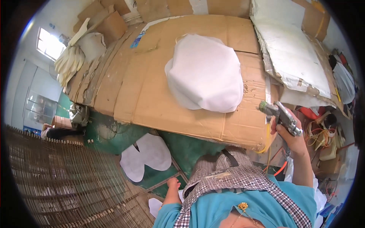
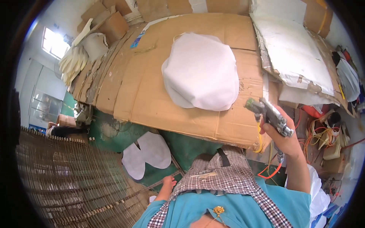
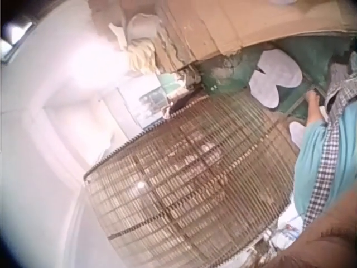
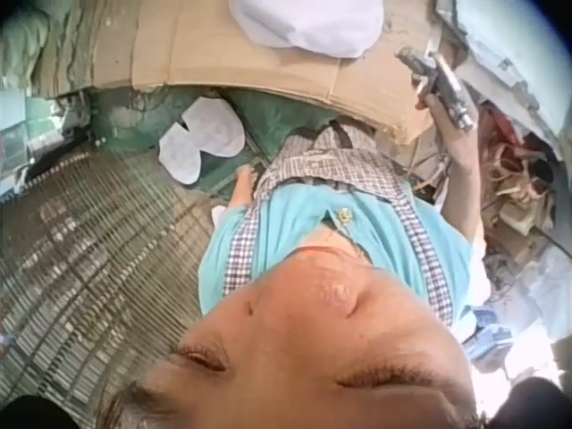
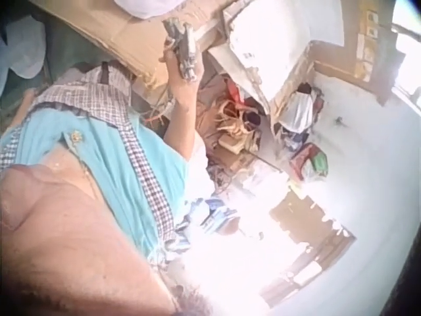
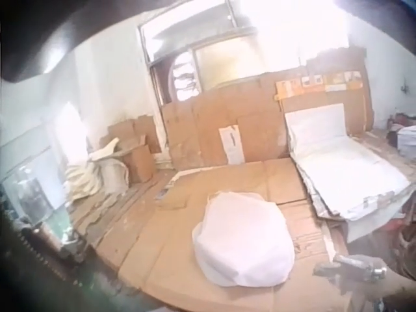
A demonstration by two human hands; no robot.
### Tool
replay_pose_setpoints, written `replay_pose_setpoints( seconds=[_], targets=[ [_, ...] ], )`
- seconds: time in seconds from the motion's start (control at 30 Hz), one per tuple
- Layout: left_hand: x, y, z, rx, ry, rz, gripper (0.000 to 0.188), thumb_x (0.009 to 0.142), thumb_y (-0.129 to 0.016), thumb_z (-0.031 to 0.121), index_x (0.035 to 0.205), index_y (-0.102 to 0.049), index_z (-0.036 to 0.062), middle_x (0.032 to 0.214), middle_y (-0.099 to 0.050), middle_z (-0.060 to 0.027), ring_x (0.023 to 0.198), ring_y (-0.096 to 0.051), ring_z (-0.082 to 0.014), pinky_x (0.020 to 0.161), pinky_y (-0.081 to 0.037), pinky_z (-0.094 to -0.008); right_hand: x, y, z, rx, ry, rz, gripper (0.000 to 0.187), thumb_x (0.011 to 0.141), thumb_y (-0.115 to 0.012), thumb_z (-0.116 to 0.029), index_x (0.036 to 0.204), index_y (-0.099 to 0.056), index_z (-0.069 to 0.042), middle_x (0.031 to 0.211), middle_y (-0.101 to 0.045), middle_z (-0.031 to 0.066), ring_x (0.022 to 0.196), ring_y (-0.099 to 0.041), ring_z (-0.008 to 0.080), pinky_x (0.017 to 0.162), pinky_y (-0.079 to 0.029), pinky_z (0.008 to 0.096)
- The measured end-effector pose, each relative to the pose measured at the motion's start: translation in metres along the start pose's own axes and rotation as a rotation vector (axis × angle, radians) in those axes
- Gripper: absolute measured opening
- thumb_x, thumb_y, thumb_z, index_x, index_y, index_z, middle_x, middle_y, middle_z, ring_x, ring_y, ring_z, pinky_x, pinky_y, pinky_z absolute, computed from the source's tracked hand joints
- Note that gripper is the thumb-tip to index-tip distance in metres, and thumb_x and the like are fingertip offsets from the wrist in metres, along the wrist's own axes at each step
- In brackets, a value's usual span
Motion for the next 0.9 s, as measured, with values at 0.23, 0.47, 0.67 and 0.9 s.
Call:
replay_pose_setpoints(
  seconds=[0.23,0.47,0.67,0.9],
  targets=[
    [-0.013,-0.016,0.077,-0.128,-0.142,-0.126,0.021,0.08,-0.047,0.011,0.101,-0.052,0.0082,0.08,-0.058,-0.008,0.054,-0.059,-0.0219,0.044,-0.045,-0.0301,-0.014,0.037,-0.017,-0.14,-0.051,0.329,0.04,0.08,-0.058,-0.007,0.117,-0.046,0.002,0.083,-0.055,0.0034,0.071,-0.053,0.0096,0.065,-0.045,0.0231],
    [-0.032,-0.052,0.102,-0.127,-0.219,-0.189,0.019,0.08,-0.049,0.009,0.098,-0.054,0.0089,0.078,-0.059,-0.0053,0.051,-0.057,-0.0164,0.043,-0.044,-0.0269,-0.03,0.014,-0.023,-0.005,0.007,0.003,0.051,0.078,-0.059,-0.007,0.125,-0.04,0.002,0.083,-0.055,0.0043,0.071,-0.052,0.0102,0.063,-0.046,0.0244],
    [-0.026,-0.06,0.069,-0.028,-0.112,-0.207,0.019,0.078,-0.05,0.009,0.097,-0.054,0.0082,0.076,-0.059,-0.0061,0.05,-0.057,-0.0185,0.041,-0.043,-0.0279,-0.027,0.026,-0.02,-0.048,0.043,0.151,0.047,0.078,-0.058,-0.005,0.122,-0.042,0.001,0.081,-0.054,0.0045,0.07,-0.052,0.0115,0.064,-0.045,0.0254],
    [-0.018,-0.057,0.065,-0.007,-0.09,-0.175,0.02,0.079,-0.048,0.009,0.098,-0.054,0.0086,0.076,-0.058,-0.007,0.054,-0.058,-0.0216,0.045,-0.045,-0.0317,-0.06,0.064,-0.024,-0.122,-0.002,0.272,0.051,0.077,-0.06,-0.005,0.124,-0.04,0.001,0.083,-0.054,0.0036,0.071,-0.052,0.0099,0.063,-0.044,0.0229]
  ],
)
Point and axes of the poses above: each hand's wrist, its own x-axis towards the middle knuckle, its own y-axis out of the back of the hand, z = x × y, the point moved 7 cm from there along x, towards the middle knuckle
